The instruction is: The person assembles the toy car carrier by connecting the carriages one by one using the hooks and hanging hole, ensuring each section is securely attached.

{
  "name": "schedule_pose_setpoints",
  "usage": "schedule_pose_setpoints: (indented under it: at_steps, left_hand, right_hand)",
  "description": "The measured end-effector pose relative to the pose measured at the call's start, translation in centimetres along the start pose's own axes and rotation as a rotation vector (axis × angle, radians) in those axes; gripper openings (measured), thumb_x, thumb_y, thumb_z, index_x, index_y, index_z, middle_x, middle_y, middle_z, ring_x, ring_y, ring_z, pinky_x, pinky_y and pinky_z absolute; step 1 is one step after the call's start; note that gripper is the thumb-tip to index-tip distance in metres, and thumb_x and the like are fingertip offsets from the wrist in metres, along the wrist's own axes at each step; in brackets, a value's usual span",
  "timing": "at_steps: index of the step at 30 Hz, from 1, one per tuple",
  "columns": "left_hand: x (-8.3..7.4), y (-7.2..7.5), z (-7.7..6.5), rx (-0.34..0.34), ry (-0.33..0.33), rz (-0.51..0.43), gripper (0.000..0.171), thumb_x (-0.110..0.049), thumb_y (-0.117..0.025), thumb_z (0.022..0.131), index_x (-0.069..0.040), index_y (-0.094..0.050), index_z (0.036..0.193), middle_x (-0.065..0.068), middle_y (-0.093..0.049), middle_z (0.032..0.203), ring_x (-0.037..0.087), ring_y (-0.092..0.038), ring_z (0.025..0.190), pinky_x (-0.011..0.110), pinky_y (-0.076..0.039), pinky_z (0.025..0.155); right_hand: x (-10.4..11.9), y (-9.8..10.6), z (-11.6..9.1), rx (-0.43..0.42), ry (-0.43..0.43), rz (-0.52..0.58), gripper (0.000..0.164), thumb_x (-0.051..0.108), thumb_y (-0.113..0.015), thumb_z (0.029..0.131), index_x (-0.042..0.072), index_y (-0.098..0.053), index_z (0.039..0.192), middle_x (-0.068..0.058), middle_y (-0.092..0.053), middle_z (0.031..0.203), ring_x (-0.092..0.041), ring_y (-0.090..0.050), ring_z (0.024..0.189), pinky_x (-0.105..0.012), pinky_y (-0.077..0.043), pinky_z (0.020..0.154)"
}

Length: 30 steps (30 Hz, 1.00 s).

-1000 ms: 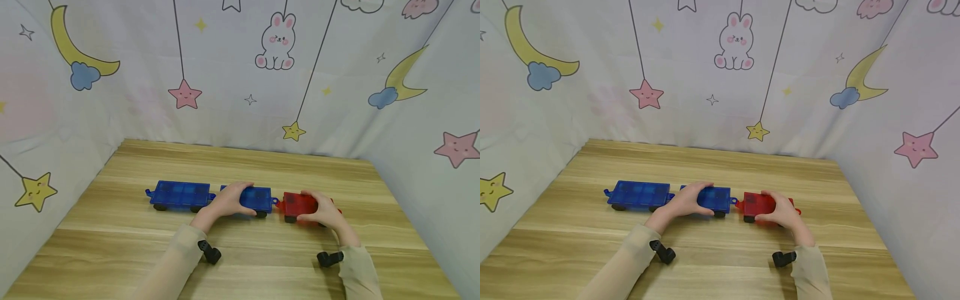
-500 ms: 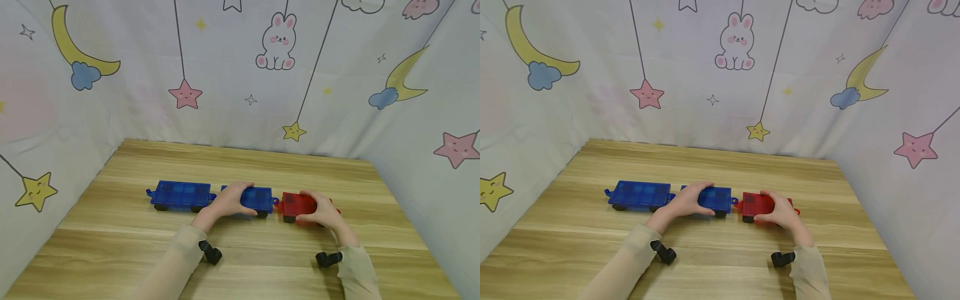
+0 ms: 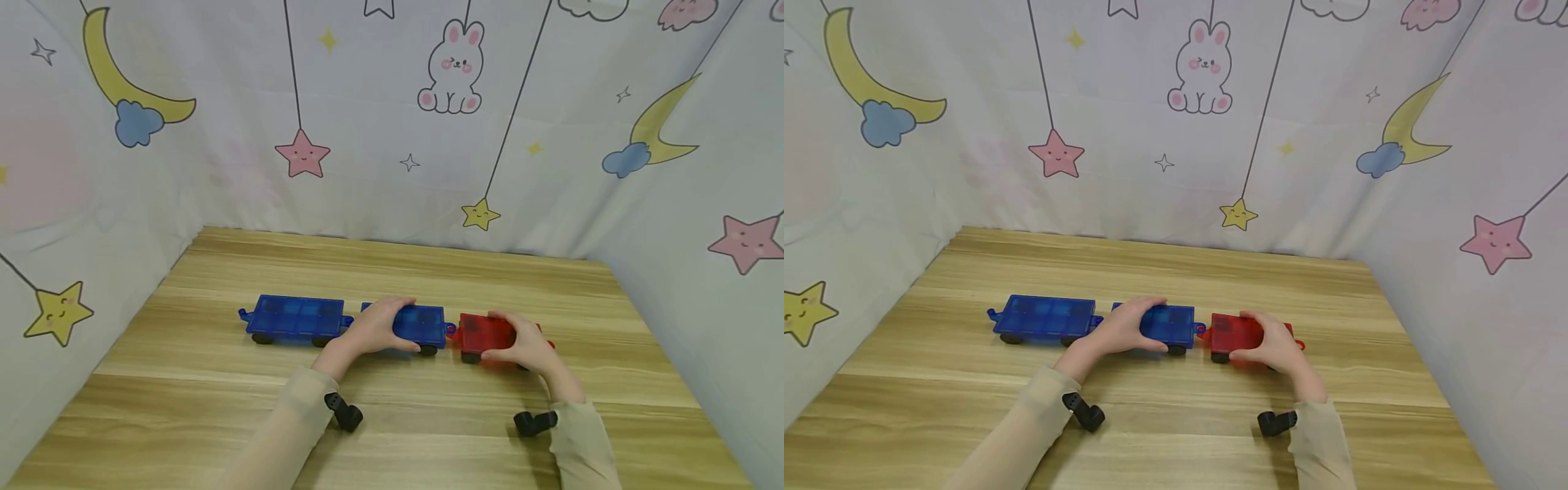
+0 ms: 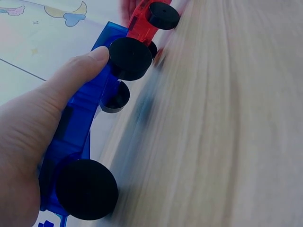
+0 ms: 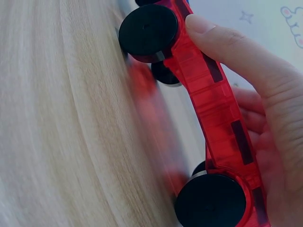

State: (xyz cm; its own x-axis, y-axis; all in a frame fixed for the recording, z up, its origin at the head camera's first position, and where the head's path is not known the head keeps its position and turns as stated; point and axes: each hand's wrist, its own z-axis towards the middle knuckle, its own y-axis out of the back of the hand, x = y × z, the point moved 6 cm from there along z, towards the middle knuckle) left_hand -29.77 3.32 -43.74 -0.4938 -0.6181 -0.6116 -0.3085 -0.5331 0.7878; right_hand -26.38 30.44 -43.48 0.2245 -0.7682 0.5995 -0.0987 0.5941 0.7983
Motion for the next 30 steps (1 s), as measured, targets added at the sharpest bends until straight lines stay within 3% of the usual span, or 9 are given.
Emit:
schedule_pose_setpoints:
  at_steps: [30]
  left_hand:
    - [0.00,-0.16,0.03,0.010,-0.011,0.017,0.093,-0.049,-0.083,0.073,-0.009,-0.045,0.147,0.008,-0.048,0.149,0.029,-0.043,0.139,0.049,-0.037,0.113]
  right_hand:
    - [-0.01,-0.21,0.05,0.006,0.011,0.012,0.082,0.035,-0.087,0.072,0.005,-0.052,0.139,-0.018,-0.055,0.138,-0.035,-0.055,0.117,-0.049,-0.048,0.093]
